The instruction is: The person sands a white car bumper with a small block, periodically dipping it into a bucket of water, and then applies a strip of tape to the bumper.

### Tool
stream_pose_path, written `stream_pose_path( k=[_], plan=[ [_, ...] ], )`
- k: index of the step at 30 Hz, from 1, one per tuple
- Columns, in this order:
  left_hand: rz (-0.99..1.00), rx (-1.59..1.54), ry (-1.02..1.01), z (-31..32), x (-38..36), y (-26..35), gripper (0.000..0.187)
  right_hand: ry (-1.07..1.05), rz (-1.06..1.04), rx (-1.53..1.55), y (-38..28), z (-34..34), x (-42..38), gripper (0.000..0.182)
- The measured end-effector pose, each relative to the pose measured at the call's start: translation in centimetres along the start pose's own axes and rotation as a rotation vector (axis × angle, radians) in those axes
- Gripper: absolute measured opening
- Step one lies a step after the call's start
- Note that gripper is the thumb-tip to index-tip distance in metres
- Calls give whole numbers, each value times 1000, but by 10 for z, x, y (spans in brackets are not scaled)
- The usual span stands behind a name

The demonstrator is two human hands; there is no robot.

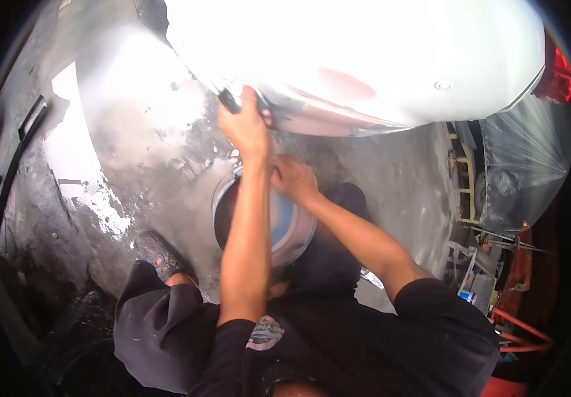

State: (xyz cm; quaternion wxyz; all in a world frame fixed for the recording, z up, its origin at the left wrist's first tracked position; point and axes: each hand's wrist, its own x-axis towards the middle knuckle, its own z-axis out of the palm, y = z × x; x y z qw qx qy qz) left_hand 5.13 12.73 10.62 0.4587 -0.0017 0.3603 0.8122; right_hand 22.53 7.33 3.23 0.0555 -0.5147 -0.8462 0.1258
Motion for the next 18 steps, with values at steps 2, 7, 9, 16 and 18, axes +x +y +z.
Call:
stream_pose_path(
  k=[2, 7, 9, 16, 18],
  plan=[
    [16, -77, 96, 11, -15, 0, 30, -41, 15, -8, -5, -1, 2, 37],
    [183, 91, 13, -5, 50, 3, 25, 25, -43, 16, 5, 7, 2, 39],
    [249, 221, 49, -14, 39, -20, 27, 21, -47, -8, 6, 8, 3, 39],
    [288, 166, -25, -12, 53, -20, 33, 48, -27, 0, 5, 12, 3, 34],
    [277, 216, -14, -17, 53, -19, 32, 46, -13, 7, 2, 15, -5, 33]
  ],
)
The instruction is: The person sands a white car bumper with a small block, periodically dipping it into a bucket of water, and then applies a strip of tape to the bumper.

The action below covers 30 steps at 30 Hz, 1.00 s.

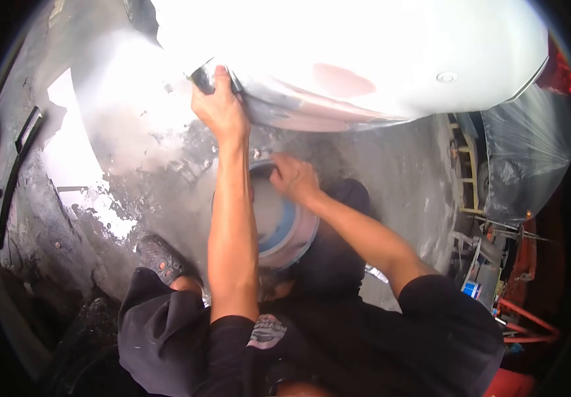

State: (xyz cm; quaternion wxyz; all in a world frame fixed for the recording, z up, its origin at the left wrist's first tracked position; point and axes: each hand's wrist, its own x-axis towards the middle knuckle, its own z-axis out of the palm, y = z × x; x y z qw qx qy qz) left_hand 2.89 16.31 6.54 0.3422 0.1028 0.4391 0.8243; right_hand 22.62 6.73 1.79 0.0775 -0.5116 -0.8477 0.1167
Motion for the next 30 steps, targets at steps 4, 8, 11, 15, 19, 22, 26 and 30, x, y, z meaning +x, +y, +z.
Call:
stream_pose_path(
  k=[4, 8, 11, 15, 19, 22, 26, 30],
  plan=[
    [49, 44, 31, 9, -50, 3, 26, -49, 36, 26, -12, -19, 11, 34],
    [-18, -24, 5, 9, 3, 28, 29, -47, -21, -17, 3, -7, 10, 37],
    [-90, 27, -6, -2, -3, 30, 32, -4, -48, -16, 1, -9, 12, 37],
    [167, 81, 1, 4, -38, -1, 35, -44, 0, -12, -10, -13, 12, 37],
    [-16, -2, -49, -5, 12, 6, 35, -34, 22, -8, -5, -9, 8, 38],
    [-28, 35, -53, -6, -7, 4, 29, -10, -23, 10, -4, -11, 8, 38],
    [34, 19, -27, 3, -27, 3, 27, -60, 28, 19, -6, -14, 8, 39],
    [-53, -43, -34, -6, 11, 9, 24, -27, -19, -21, 2, -5, -4, 39]
  ],
)
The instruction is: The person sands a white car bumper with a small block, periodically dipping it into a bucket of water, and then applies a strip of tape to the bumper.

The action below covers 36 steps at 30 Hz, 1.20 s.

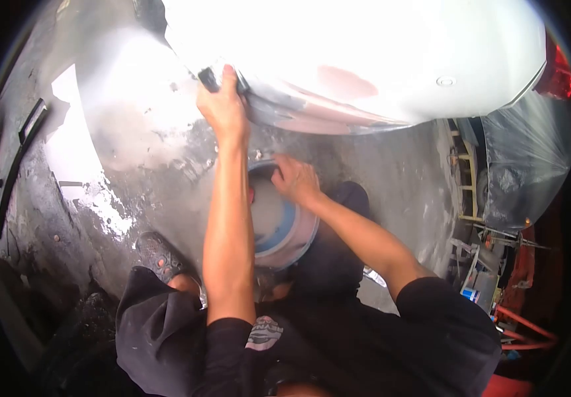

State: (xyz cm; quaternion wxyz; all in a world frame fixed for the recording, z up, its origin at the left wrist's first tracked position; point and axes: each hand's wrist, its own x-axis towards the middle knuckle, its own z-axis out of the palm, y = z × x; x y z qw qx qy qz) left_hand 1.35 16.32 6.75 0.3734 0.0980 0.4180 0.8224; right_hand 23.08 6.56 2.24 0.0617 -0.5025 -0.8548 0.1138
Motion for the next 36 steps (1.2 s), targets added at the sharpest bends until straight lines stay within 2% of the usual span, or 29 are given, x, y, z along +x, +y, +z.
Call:
stream_pose_path(
  k=[3, 6, 8, 10, 12, 13, 16, 17, 18, 21, 22, 23, 24, 26, 27, 28, 30, 31, 32, 33, 36],
  plan=[
    [84, 128, 46, 12, -40, -4, 18, 9, 8, 12, -3, -3, 13, 38],
    [98, 147, 24, 5, -17, -8, 19, 6, 0, -14, -1, -2, 14, 38],
    [-31, -4, 59, 8, 8, 22, 21, 4, 15, -17, -4, -1, 0, 38],
    [188, 81, 18, 6, 5, 10, 19, -29, 34, 10, -6, -7, 11, 37],
    [146, 209, 35, 7, -36, -6, 23, -31, 42, 36, -11, -13, 17, 38],
    [124, 112, 69, 14, -57, -12, 20, -52, 57, 53, -13, -13, 16, 39],
    [97, 108, 25, 6, -33, -12, 18, 37, -27, 18, 6, 6, 12, 39],
    [-19, 78, 40, 5, -18, 2, 17, -2, 11, -34, 2, 1, 10, 37],
    [-30, 40, 41, 5, -9, 8, 17, -16, 36, -28, -1, 3, 0, 37],
    [96, 71, 70, 11, -34, -16, 20, 22, 23, 33, -3, -8, 11, 37],
    [140, 117, 84, 14, -59, -24, 20, -59, 90, 38, -2, -11, 11, 37],
    [-34, -55, 118, 30, -85, 1, 18, -146, 160, 40, -3, -13, 9, 37],
    [-38, -55, 117, 27, -84, -2, 18, -147, 164, 39, -7, -14, 7, 37],
    [47, -32, 65, 22, -70, -13, 14, 4, 50, 101, -9, -13, 9, 35],
    [-95, -67, 118, 23, -57, 4, 14, -7, 72, 49, -6, -8, 12, 33],
    [-15, -49, 130, 25, -45, 16, 14, -22, 92, 55, -6, -2, 4, 33],
    [-9, -71, 98, 22, -48, 10, 18, 41, 39, 96, -2, -3, 10, 33],
    [136, 79, 126, 23, -56, -7, 20, 57, 37, 100, 2, -5, 13, 33],
    [276, 234, 158, 25, -73, -23, 23, -38, 84, 96, 7, -6, 8, 33],
    [44, 16, 102, 31, -94, -22, 26, -140, 131, 92, 2, -10, 6, 34],
    [90, -43, 13, 23, -83, -33, 25, -193, 212, 9, -7, -18, 11, 33]
  ],
)
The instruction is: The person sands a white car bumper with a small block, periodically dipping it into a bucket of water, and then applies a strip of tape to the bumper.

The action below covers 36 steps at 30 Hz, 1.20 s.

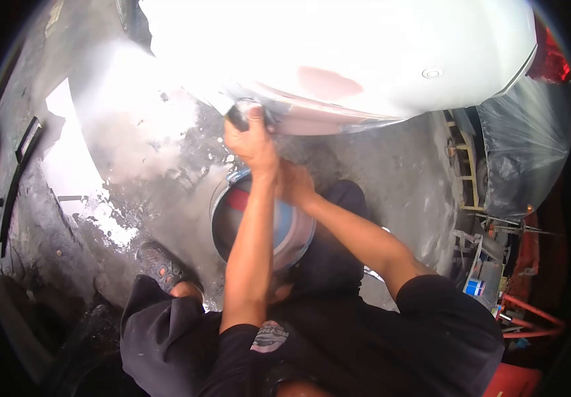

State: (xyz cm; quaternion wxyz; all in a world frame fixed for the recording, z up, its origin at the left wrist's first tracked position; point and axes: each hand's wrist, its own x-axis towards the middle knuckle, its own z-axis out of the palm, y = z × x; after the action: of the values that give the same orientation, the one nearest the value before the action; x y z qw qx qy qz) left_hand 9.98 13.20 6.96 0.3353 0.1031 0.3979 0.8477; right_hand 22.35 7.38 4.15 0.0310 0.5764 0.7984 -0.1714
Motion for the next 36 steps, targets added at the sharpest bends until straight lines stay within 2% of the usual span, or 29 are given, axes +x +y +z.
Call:
stream_pose_path(
  k=[1, 2, 4, 5, 6, 7, 8, 9, 10, 12, 14, 15, 16, 18, 21, 22, 24, 25, 26, 30, 31, 32, 35, 36],
  plan=[
    [-61, 126, 102, 6, 13, 30, 21, 105, -133, -7, 5, 6, 3, 33],
    [-166, -67, 144, 5, 32, 36, 18, 87, -119, -5, 8, 12, -2, 33],
    [-87, -34, 98, 2, 39, 39, 16, 190, -184, 67, 8, 13, 3, 35],
    [-79, -5, 81, 3, 30, 37, 17, 90, -122, 41, 6, 8, 5, 40],
    [-83, 32, 64, 2, 9, 24, 18, 98, -124, 48, 7, 6, 5, 40],
    [8, 70, 74, 6, -7, 6, 22, 33, -56, 118, 11, 9, 1, 42],
    [9, 70, 72, 5, -8, 8, 22, -28, 8, 182, 16, 11, 1, 45],
    [-72, -17, 36, 4, -8, 11, 23, -49, -45, 48, 17, 10, 4, 49],
    [-158, -105, 0, 5, -8, 11, 24, -44, -45, 42, 19, 10, 7, 49],
    [-134, -69, -42, -4, -7, 8, 23, 92, -62, 133, 18, 15, 1, 47],
    [-285, -131, 1, 0, -5, 19, 24, 45, -46, 90, 12, 10, 0, 44],
    [-344, -202, 100, 7, 5, 31, 21, 10, -35, 37, 11, 6, 1, 41],
    [-349, -200, 86, 8, 12, 37, 21, 20, -25, 43, 16, 9, -1, 41],
    [-327, -172, 47, -2, 39, 48, 22, 258, -244, 68, 18, 18, 2, 36],
    [-338, -169, 52, -12, 87, 52, 25, 219, -215, 51, 9, 13, -1, 37],
    [-324, -168, 55, -15, 83, 53, 25, 192, -198, 56, 9, 11, -2, 36],
    [-446, -37, 59, -15, 62, 54, 27, 202, -194, 48, 6, 8, 0, 36],
    [-422, -106, 66, -10, 48, 53, 27, 200, -173, 37, 3, 10, -1, 35],
    [-483, -135, 51, -6, 48, 62, 24, 205, -188, 38, 0, 10, 0, 35],
    [-312, 11, -5, -16, 132, 58, 21, 169, -216, 8, 4, 8, 7, 37],
    [-277, -40, -48, -18, 148, 62, 19, 191, -238, 17, 4, 9, 3, 38],
    [-271, -43, -40, -18, 142, 64, 19, 188, -248, 15, 6, 8, 3, 38],
    [-453, 37, -65, -16, 97, 76, 20, 200, -225, 14, 4, 15, 3, 37],
    [-484, -23, -38, -12, 81, 77, 24, 198, -222, 8, 3, 13, 4, 35]
  ],
)
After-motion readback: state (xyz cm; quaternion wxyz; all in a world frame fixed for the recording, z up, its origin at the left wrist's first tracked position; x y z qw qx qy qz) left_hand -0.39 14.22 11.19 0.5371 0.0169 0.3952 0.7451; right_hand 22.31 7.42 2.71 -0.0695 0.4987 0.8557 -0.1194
